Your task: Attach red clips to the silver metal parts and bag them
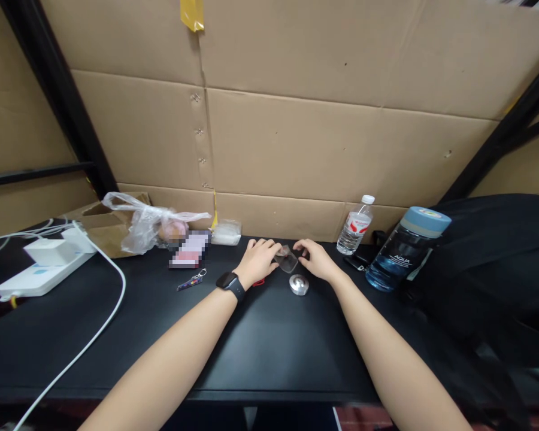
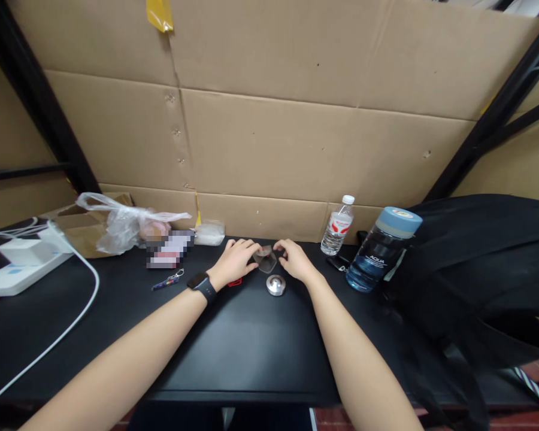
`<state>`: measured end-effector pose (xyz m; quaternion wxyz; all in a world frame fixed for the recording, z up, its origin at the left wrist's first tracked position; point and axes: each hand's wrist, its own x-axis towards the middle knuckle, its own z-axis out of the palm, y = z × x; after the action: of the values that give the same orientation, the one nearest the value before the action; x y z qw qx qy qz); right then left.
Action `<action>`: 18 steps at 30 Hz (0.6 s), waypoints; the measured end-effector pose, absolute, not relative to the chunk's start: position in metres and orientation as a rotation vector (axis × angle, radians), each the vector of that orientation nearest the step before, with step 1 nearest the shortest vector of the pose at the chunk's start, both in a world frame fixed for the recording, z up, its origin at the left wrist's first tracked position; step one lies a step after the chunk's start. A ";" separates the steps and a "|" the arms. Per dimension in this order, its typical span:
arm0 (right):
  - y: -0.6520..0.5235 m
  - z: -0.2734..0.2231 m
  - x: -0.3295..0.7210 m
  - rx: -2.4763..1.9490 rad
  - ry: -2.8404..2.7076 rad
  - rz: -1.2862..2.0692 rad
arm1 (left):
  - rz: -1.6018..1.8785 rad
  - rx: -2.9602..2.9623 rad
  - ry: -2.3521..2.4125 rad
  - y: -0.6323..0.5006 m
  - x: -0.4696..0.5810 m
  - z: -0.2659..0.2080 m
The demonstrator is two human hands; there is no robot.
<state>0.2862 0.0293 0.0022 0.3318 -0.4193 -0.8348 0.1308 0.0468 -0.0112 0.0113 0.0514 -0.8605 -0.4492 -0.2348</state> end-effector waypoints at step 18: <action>0.029 -0.008 0.273 -1.069 -1.820 0.805 | -1.298 -2.699 -1.815 0.010 0.028 0.003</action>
<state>0.2734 0.0290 -0.0078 0.4271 -0.4278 -0.7284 0.3224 0.0279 0.0096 0.0032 -0.1790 -0.7583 -0.5100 -0.3646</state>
